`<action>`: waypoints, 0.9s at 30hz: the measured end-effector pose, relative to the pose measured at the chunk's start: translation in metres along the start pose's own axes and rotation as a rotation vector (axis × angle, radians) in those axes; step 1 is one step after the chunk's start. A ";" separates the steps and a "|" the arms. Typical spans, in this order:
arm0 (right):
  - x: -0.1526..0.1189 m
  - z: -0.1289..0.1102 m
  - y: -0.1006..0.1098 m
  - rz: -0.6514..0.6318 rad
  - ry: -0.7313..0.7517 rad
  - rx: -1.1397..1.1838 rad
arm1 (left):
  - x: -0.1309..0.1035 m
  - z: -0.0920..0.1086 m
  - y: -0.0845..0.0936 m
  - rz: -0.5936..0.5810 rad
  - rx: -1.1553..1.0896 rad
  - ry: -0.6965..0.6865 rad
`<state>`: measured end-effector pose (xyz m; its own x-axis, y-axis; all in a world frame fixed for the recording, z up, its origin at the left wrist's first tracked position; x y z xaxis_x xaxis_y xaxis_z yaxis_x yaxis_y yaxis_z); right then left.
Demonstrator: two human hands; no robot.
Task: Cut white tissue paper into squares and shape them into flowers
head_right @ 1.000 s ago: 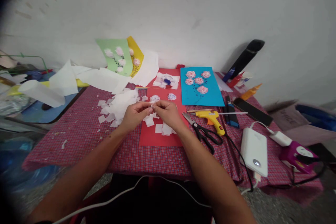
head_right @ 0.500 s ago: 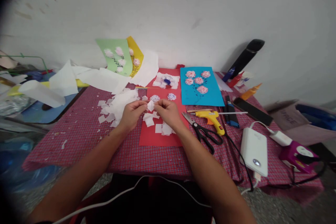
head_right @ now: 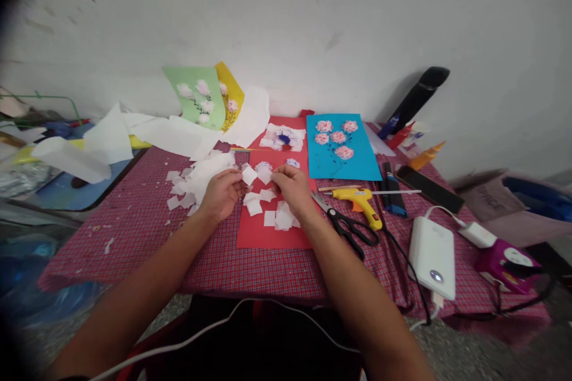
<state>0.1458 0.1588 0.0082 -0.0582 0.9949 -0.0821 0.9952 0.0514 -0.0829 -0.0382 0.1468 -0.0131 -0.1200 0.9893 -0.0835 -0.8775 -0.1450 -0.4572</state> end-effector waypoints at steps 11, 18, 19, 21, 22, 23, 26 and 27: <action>-0.009 -0.011 -0.005 -0.100 0.513 -1.218 | 0.004 0.004 0.006 0.093 0.036 -0.096; -0.003 -0.009 0.000 -0.088 0.413 -1.218 | -0.002 0.009 0.000 -0.050 0.511 -0.355; -0.002 -0.011 0.004 -0.019 0.399 -1.174 | -0.004 0.011 -0.003 -0.096 0.628 -0.443; 0.000 -0.016 0.011 0.103 0.387 -1.086 | -0.010 0.011 -0.011 -0.226 0.848 -0.615; 0.001 -0.018 0.014 0.149 0.391 -1.046 | -0.012 0.009 -0.015 -0.313 0.942 -0.674; 0.001 -0.019 0.016 0.184 0.401 -1.011 | -0.015 0.005 -0.019 -0.407 1.025 -0.710; 0.000 -0.019 0.016 0.217 0.438 -0.945 | -0.019 -0.005 -0.025 -0.629 1.179 -0.735; 0.000 -0.018 0.016 0.216 0.451 -0.931 | -0.019 -0.006 -0.025 -0.657 1.192 -0.740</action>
<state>0.1627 0.1610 0.0249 -0.0282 0.9211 0.3883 0.6598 -0.2747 0.6995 -0.0112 0.1313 -0.0049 0.5422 0.7107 0.4483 -0.6715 0.0458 0.7396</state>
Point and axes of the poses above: each hand's wrist, its own x-axis towards the middle knuckle, its own y-axis out of the back of the hand, z = x × y, the point moved 5 cm from there along x, towards the middle knuckle, and after that the axes turned 5 degrees about -y, right-handed, at the moved point
